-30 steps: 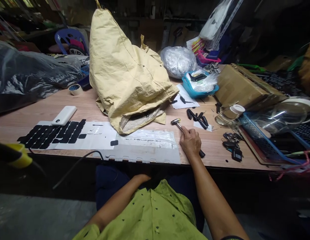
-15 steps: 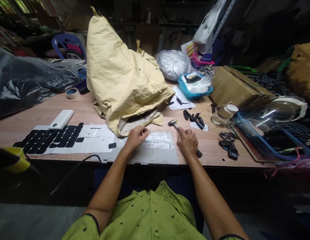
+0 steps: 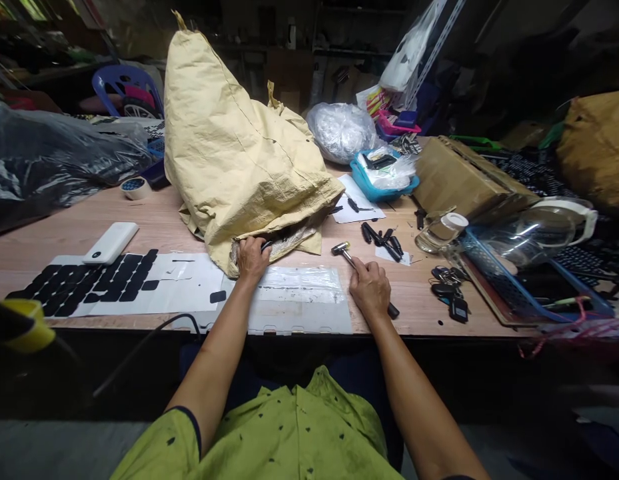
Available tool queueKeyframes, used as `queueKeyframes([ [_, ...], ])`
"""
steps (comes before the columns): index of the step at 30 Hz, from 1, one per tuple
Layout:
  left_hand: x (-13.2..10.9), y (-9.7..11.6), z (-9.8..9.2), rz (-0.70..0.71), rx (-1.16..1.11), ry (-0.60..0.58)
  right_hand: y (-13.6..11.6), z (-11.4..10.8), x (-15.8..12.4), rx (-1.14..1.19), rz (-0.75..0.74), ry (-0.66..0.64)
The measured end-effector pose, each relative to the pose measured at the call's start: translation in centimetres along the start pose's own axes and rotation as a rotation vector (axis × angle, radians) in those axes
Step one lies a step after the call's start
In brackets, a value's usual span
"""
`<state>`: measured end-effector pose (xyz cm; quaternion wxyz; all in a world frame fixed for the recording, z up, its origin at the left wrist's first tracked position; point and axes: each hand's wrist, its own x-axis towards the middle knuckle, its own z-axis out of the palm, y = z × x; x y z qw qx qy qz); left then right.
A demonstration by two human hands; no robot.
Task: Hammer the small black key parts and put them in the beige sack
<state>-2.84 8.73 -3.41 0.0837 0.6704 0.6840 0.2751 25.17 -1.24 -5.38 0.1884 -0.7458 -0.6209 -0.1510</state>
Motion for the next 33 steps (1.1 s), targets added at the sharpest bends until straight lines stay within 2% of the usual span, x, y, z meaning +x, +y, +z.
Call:
queueKeyframes([
  [3,-0.6,0.3,-0.8,0.039,-0.067,0.032,0.0,-0.1,0.0,-0.015,-0.005,-0.004],
  [6,-2.8,1.1,-1.4,0.172,-0.195,0.01,0.0,-0.1,0.0,-0.023,-0.007,0.004],
  [10,-6.9,2.6,-0.9,0.4,-0.341,-0.23,0.0,-0.1,0.0,-0.031,0.0,0.006],
  [13,-8.5,3.2,-0.1,0.476,-0.326,-0.342,0.0,-0.1,0.1,-0.039,0.002,-0.002],
  [19,-8.0,3.0,0.3,0.454,-0.328,-0.37,-0.1,0.1,0.2,-0.035,0.014,-0.002],
  [25,-7.7,3.3,0.2,0.355,-0.35,-0.375,0.4,-0.2,0.8,0.031,0.01,-0.047],
  [29,-7.3,3.7,0.3,0.329,-0.361,-0.405,1.0,-0.8,1.1,0.177,0.056,-0.092],
  [33,-7.2,4.0,0.3,0.31,-0.358,-0.414,0.2,-2.4,-0.7,0.441,0.139,-0.061],
])
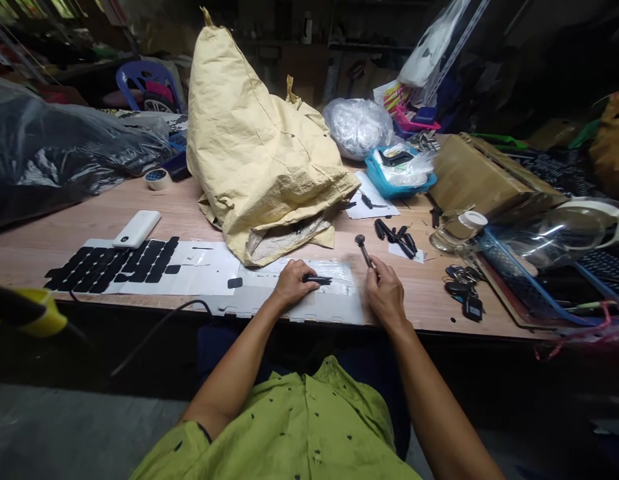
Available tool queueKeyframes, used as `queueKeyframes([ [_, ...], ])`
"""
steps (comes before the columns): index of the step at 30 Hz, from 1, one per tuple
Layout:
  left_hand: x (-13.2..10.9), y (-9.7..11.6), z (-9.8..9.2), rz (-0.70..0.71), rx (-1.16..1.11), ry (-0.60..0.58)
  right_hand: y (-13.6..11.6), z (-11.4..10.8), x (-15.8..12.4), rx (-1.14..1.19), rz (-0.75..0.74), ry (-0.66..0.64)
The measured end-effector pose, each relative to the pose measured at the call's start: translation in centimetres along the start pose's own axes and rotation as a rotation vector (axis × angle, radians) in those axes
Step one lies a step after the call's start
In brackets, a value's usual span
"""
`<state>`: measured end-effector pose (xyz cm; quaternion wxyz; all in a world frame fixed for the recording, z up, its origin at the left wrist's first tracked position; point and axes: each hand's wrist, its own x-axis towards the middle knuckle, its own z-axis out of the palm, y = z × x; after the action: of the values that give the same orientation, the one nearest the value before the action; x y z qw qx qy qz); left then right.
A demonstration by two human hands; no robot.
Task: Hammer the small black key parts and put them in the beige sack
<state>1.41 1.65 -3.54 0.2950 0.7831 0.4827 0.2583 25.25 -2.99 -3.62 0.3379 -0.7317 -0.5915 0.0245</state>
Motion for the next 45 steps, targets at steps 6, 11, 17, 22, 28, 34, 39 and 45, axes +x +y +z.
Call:
queueKeyframes([
  [6,-0.1,0.7,0.0,-0.027,0.005,-0.024,-3.5,-1.0,-5.7,0.288,-0.155,-0.113],
  [11,0.0,0.5,0.2,-0.012,-0.013,-0.023,-4.5,-1.2,-7.3,0.199,-0.241,-0.174],
  [17,0.0,0.5,0.3,-0.023,-0.027,-0.027,-4.0,-0.8,-7.3,0.069,-0.33,-0.178],
  [22,-0.1,0.2,0.2,-0.016,-0.032,-0.01,-4.1,-0.9,-7.4,0.052,-0.323,-0.187],
  [28,-0.1,-0.5,0.3,0.012,-0.014,0.011,-3.9,-0.9,-7.7,0.086,-0.289,-0.135],
  [34,-0.2,-0.7,0.1,0.036,-0.004,0.017,-3.3,-0.6,-6.8,0.107,-0.241,-0.124],
  [39,-0.4,-0.8,-0.1,0.046,0.004,0.001,-1.7,0.1,-2.9,-0.067,-0.152,-0.048],
  [45,-0.6,-1.3,-0.3,0.085,0.014,-0.005,-0.2,1.7,1.2,-0.353,-0.128,-0.048],
])
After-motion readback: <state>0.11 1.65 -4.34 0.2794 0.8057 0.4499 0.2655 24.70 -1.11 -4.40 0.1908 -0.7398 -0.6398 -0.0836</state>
